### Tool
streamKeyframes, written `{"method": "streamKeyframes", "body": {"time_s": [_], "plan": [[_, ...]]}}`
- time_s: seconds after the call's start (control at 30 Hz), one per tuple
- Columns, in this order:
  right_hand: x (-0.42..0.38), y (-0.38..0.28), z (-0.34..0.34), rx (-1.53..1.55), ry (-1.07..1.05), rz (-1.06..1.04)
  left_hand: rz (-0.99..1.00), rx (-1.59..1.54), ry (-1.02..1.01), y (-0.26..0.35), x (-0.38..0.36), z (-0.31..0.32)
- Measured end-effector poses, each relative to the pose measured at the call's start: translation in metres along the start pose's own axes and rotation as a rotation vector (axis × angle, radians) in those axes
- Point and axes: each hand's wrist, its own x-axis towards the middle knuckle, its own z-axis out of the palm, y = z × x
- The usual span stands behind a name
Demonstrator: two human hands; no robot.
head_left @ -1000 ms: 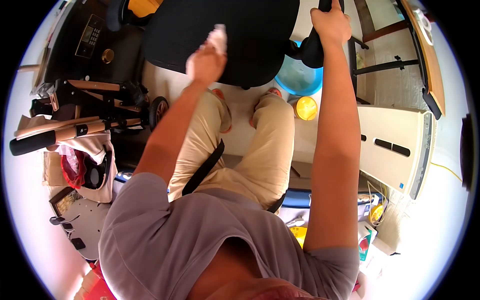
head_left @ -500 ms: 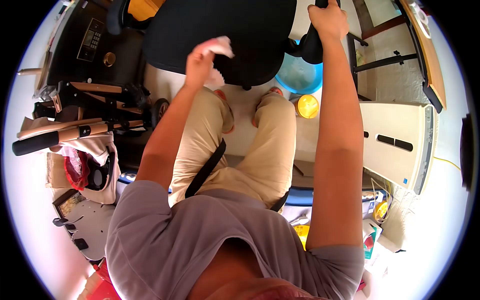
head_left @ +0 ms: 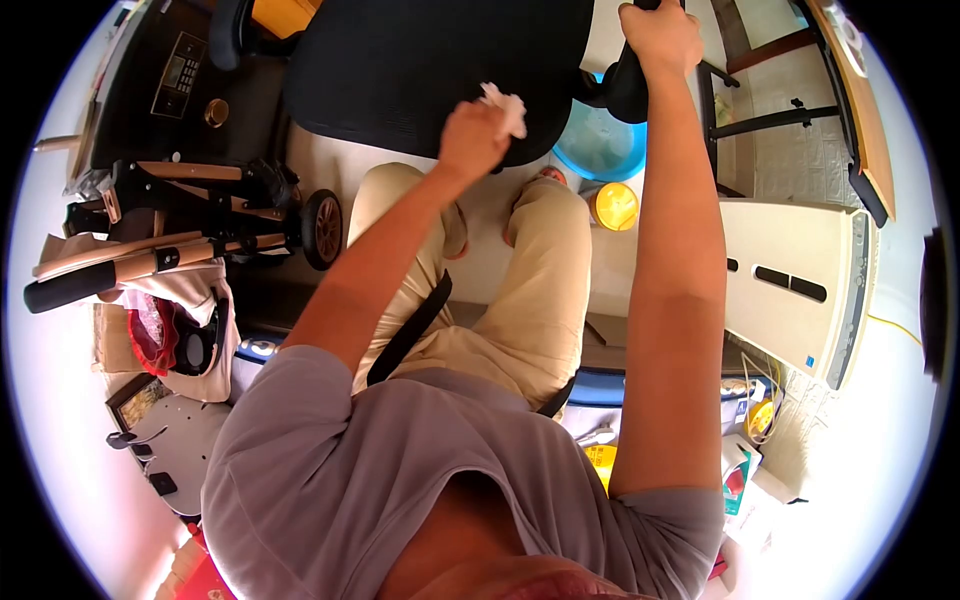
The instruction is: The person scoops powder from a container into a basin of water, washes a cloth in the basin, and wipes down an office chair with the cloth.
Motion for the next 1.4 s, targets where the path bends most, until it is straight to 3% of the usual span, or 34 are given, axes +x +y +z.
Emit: {"method": "streamKeyframes", "body": {"time_s": [0.07,0.13,0.23,0.27,0.33,0.4,0.43,0.47,0.5,0.57,0.63,0.73,0.77,0.87,0.9,0.97,1.0,1.03,1.07,1.1,1.13,1.17,1.2,1.27,1.33,1.37,1.4], "plan": [[0.000,-0.001,-0.004,-0.013,-0.021,0.011,-0.001,-0.135,-0.141,0.039,0.007,0.008],[-0.002,0.000,-0.006,-0.021,-0.032,0.008,-0.009,-0.244,-0.051,0.066,0.000,0.006],[0.002,0.002,-0.006,-0.004,-0.019,-0.005,-0.015,-0.473,0.114,0.055,0.010,-0.014],[0.001,0.003,-0.004,0.008,-0.017,-0.007,0.023,-0.436,0.224,0.040,0.010,-0.028],[-0.002,0.005,-0.004,0.022,-0.016,-0.008,-0.074,-0.283,0.150,-0.012,0.006,-0.064],[-0.001,0.004,-0.002,0.022,-0.015,0.001,-0.124,-0.317,0.341,-0.061,-0.005,-0.087],[-0.001,0.004,-0.002,0.019,-0.011,0.009,-0.141,-0.430,0.357,-0.089,-0.012,-0.086],[-0.001,0.003,-0.002,0.016,-0.011,0.015,-0.261,-0.263,0.301,-0.118,-0.029,-0.066],[-0.002,0.001,-0.002,0.012,-0.010,0.018,-0.204,-0.150,0.255,-0.119,-0.032,-0.053],[-0.003,0.000,-0.005,0.007,-0.028,0.031,-0.143,-0.031,0.180,-0.086,-0.024,-0.041],[-0.003,-0.003,-0.009,-0.009,-0.045,0.044,-0.019,-0.039,0.236,-0.063,-0.017,-0.009],[0.001,0.000,-0.004,-0.005,-0.023,0.034,0.176,-0.320,0.253,0.025,0.004,-0.014],[0.000,-0.002,-0.007,-0.011,-0.056,0.029,0.193,-0.407,0.175,0.038,0.002,0.006],[0.002,0.004,-0.009,-0.035,-0.102,-0.019,0.085,-0.242,0.154,0.072,0.010,0.013],[0.006,0.017,0.004,-0.038,-0.080,-0.059,0.155,-0.252,0.195,0.068,0.014,0.013],[0.009,0.023,0.015,-0.054,-0.027,-0.085,0.311,-0.257,0.296,0.041,0.028,0.007],[0.002,0.015,0.006,-0.017,-0.050,-0.051,0.234,-0.382,0.106,0.023,0.035,-0.011],[0.001,0.016,0.007,0.012,-0.019,-0.071,0.213,-0.349,0.127,-0.002,0.045,-0.034],[0.000,0.017,0.010,0.041,0.006,-0.090,0.094,0.063,0.131,-0.060,0.042,-0.008],[-0.003,0.014,0.006,0.038,-0.006,-0.072,0.104,0.025,0.277,-0.092,0.051,-0.029],[-0.006,0.011,0.002,0.036,-0.018,-0.052,-0.034,-0.013,0.251,-0.137,0.058,-0.034],[-0.009,0.008,-0.002,0.042,-0.018,-0.075,-0.170,0.219,0.253,-0.163,0.062,-0.056],[-0.010,0.007,-0.002,0.058,-0.013,-0.083,-0.257,0.184,0.350,-0.233,0.068,-0.038],[-0.010,0.010,0.003,0.083,-0.004,-0.095,-0.628,0.101,0.553,-0.244,0.096,-0.080],[-0.011,0.012,0.008,0.065,0.036,-0.101,-0.738,-0.046,0.393,-0.269,0.116,-0.073],[-0.014,0.009,0.005,0.066,0.028,-0.094,-0.836,0.043,0.158,-0.268,0.129,-0.054],[-0.018,0.005,0.003,0.068,0.022,-0.085,-0.425,0.535,0.315,-0.298,0.124,0.000]]}}
